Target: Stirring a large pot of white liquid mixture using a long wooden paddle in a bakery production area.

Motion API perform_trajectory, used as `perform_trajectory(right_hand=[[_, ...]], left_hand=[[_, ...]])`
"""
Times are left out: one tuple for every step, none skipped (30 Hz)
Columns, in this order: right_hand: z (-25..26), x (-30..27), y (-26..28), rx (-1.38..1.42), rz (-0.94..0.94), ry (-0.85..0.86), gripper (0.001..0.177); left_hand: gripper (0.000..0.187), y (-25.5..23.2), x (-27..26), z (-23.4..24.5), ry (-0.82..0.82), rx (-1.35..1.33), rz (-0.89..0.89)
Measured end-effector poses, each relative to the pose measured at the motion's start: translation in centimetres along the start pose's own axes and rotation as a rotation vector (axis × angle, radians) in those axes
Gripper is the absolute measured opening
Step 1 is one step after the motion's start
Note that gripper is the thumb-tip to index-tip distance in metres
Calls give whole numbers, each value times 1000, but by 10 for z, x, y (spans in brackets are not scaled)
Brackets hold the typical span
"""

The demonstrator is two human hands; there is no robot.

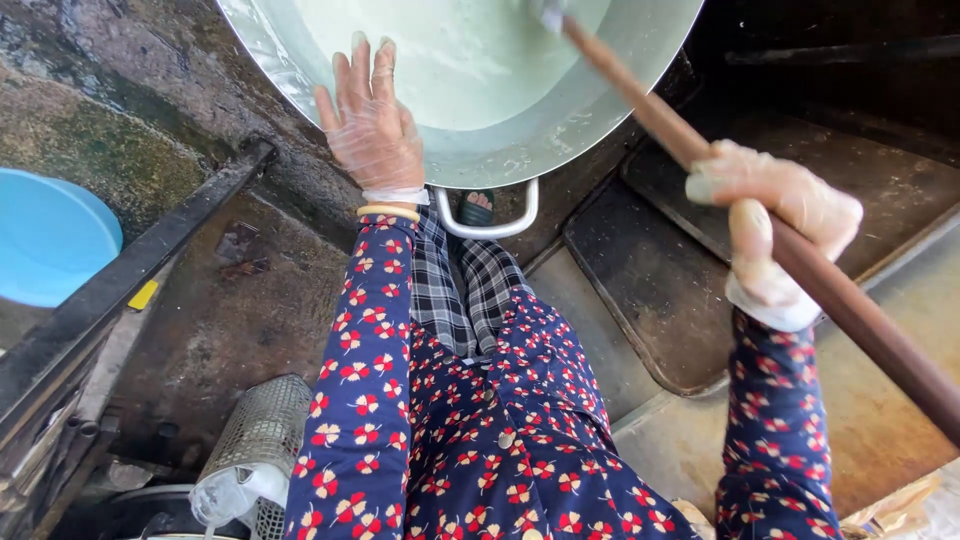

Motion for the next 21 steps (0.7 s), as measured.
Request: perform_trajectory(right_hand=[[1,-5,-1,46,-33,25,39],[1,-11,-1,93,-65,51,40],[-10,-15,-3,93,-65,55,40],[-25,-20,-6,139,-77,91,28],[-40,-25,-9,187,-90,126,25],[-60,-20,-14,189,-89,128,25],[-82,-15,-8,266,47,188,15],[-104,-13,-3,342,182,249,19],[-121,-11,-23,344,179,249,19],[-130,-10,-35,305,294,154,18],[-141,-10,-47,268,409,58,18],[-138,-1,-47,273,406,59,18],[-132,7,-49,253,388,30,17],[-126,16,-50,232,370,2,17],[-110,15,-36,227,373,1,17],[-95,17,-30,127,251,-9,12],[-80,16,-24,26,127,-19,11],[-63,9,-12,19,128,-20,11],[-51,2,-6,-3,59,22,19],[-38,-5,0,-25,-9,64,29],[-34,-17,1,-27,-6,64,29]], left_hand=[[90,0,0,-1,6,-2,1],[90,0,0,-1,13,-3,1],[90,-1,0,2,13,-4,5],[91,-2,0,4,29,-37,18],[92,-2,1,6,44,-69,30],[92,0,0,4,44,-68,32],[91,0,-1,4,22,-66,29],[90,0,-2,3,-1,-64,26],[90,2,-3,-1,2,-62,26],[90,2,-3,-4,-25,-55,14],[90,4,-3,-6,-51,-45,3],[90,4,-2,-2,-48,-40,4],[87,2,0,1,-50,-18,9],[85,-1,3,4,-51,3,13],[85,0,2,4,-55,-3,12],[88,2,2,1,-10,12,16],[92,3,0,-3,37,26,19],[92,2,0,-3,36,20,17],[90,1,-1,0,7,-35,6],[89,0,-1,4,-21,-89,-5],[89,-1,0,5,-24,-91,-4]])
Point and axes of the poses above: each hand's wrist, its own x-axis towards the middle knuckle, its own z-axis out of the back of the hand, y = z × x, the point moved 8 cm from there along x, towards the middle knuckle, and after that the axes turned 5 degrees about z, right-handed, at the moved point
